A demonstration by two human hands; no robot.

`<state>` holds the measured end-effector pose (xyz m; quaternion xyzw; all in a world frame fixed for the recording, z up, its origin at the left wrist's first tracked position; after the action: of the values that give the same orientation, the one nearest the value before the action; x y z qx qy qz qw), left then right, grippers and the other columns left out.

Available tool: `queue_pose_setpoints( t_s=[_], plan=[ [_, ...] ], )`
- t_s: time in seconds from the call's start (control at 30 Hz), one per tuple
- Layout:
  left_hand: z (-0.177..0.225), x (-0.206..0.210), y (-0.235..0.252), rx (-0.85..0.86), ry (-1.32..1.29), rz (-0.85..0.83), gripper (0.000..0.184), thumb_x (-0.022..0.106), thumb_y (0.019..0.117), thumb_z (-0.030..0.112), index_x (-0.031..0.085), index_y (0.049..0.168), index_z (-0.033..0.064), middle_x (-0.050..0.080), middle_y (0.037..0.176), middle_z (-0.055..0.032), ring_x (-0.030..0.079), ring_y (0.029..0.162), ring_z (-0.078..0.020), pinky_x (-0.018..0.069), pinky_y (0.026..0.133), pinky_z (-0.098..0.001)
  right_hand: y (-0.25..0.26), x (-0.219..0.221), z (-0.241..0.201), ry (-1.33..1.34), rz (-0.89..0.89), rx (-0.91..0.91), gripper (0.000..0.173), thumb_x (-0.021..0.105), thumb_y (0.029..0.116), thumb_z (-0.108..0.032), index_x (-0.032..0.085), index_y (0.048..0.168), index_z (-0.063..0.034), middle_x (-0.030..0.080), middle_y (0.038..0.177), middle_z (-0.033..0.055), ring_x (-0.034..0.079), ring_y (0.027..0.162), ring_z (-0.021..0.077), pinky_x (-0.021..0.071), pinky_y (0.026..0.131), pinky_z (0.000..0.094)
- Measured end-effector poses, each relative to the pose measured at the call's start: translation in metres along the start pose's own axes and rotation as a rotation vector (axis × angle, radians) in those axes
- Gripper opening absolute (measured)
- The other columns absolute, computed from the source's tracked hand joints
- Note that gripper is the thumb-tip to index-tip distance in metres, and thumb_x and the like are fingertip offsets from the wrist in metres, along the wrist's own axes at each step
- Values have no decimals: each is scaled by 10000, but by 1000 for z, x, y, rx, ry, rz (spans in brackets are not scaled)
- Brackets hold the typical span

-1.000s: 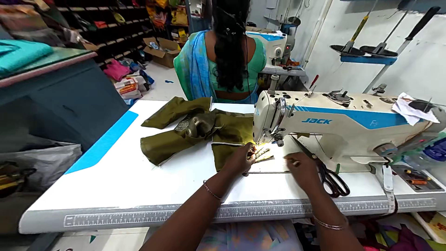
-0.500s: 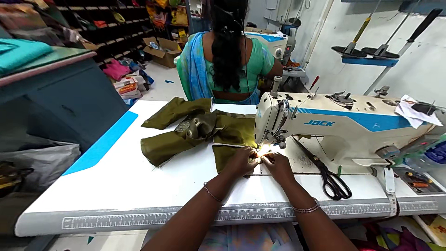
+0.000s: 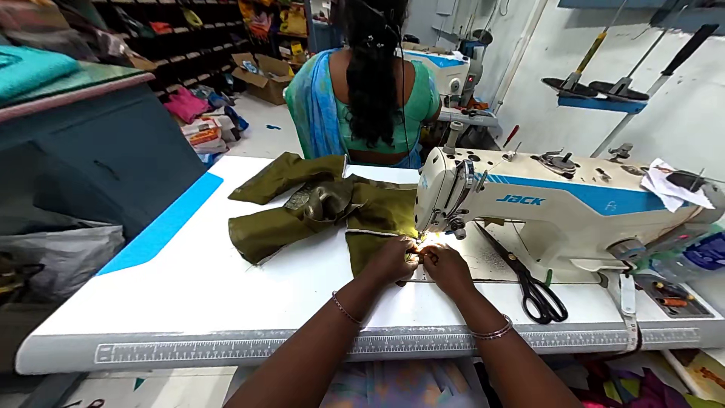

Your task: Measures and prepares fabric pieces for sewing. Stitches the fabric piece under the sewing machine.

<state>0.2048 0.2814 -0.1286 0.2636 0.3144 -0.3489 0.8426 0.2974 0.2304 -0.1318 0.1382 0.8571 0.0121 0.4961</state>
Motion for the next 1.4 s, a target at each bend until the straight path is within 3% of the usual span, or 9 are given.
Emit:
queue_pose_setpoints(
  t_s=[0.3, 0.67, 0.83, 0.9, 0.97, 1.03, 1.17, 1.33, 1.4],
  plan=[
    [-4, 8, 2, -5, 117, -35, 233, 684, 947, 119, 714, 1108, -47, 685, 1245, -185, 614, 1245, -304, 441, 1116, -443, 7, 12, -2, -134, -68, 4, 185, 555, 1013, -113, 686, 1059, 9, 679, 1127, 200, 664, 1099, 366, 534, 892, 539],
    [-1, 7, -1, -7, 161, -59, 256, 664, 965, 133, 703, 1134, -56, 668, 1281, -200, 592, 1281, -319, 416, 1139, -448, 11, 12, -7, -91, -45, -168, 163, 571, 990, -65, 695, 989, 41, 682, 1053, 210, 669, 1026, 373, 523, 902, 530],
    [-1, 7, -1, 15, 142, -51, 251, 665, 956, 126, 707, 1126, -53, 677, 1266, -194, 602, 1267, -316, 422, 1133, -448, 6, 13, -6, -98, -32, -192, 229, 541, 1018, -90, 735, 1059, 25, 701, 1144, 209, 658, 1104, 388, 512, 957, 543],
    [-1, 7, -1, 28, 116, -38, 245, 687, 938, 116, 715, 1113, -54, 682, 1255, -201, 610, 1255, -325, 430, 1125, -460, -1, 6, -5, -29, 20, -212, 218, 543, 1017, -60, 739, 1006, 36, 709, 1054, 217, 678, 1038, 383, 526, 921, 542],
    [-1, 7, -1, 32, 85, -36, 255, 691, 926, 90, 714, 1125, -68, 674, 1272, -221, 604, 1266, -346, 427, 1129, -472, -3, 0, 1, 33, 24, -144, 153, 527, 1007, -16, 660, 986, 56, 648, 946, 223, 657, 893, 369, 525, 799, 539],
    [-1, 7, 0, 37, 90, -31, 245, 674, 936, 91, 715, 1119, -66, 676, 1269, -218, 607, 1264, -340, 430, 1128, -461, -3, -1, 4, 30, 19, -103, 191, 511, 1003, 0, 662, 1116, 32, 660, 1038, 231, 665, 943, 381, 532, 828, 555],
    [-1, 8, 0, 43, 128, -39, 245, 670, 939, 98, 708, 1115, -68, 678, 1260, -215, 609, 1258, -333, 429, 1125, -454, -2, 7, -4, -86, 23, -143, 269, 504, 1009, 0, 705, 1187, -1, 675, 1236, 238, 648, 1166, 411, 514, 964, 571],
    [0, 7, -1, 49, 126, -18, 238, 672, 943, 106, 719, 1114, -55, 688, 1248, -198, 617, 1250, -318, 432, 1125, -447, -1, 5, -6, -107, 56, -147, 178, 555, 1009, -29, 722, 1004, 33, 708, 1097, 229, 678, 1078, 399, 534, 901, 560],
    [0, 7, -1, 35, 117, -37, 246, 677, 943, 106, 715, 1126, -54, 681, 1256, -201, 610, 1255, -321, 428, 1129, -449, -4, 2, -4, -83, 39, -107, 148, 556, 987, -2, 683, 1056, 28, 682, 1068, 240, 670, 1037, 411, 529, 865, 570]
  ],
)
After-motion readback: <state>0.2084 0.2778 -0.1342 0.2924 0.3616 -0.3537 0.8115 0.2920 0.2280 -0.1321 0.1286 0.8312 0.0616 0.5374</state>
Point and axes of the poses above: each hand's wrist, its own y-axis towards the middle knuckle, its own x-axis out of the palm, z = x × y, the point moved 10 cm from there along y, towards the middle knuckle
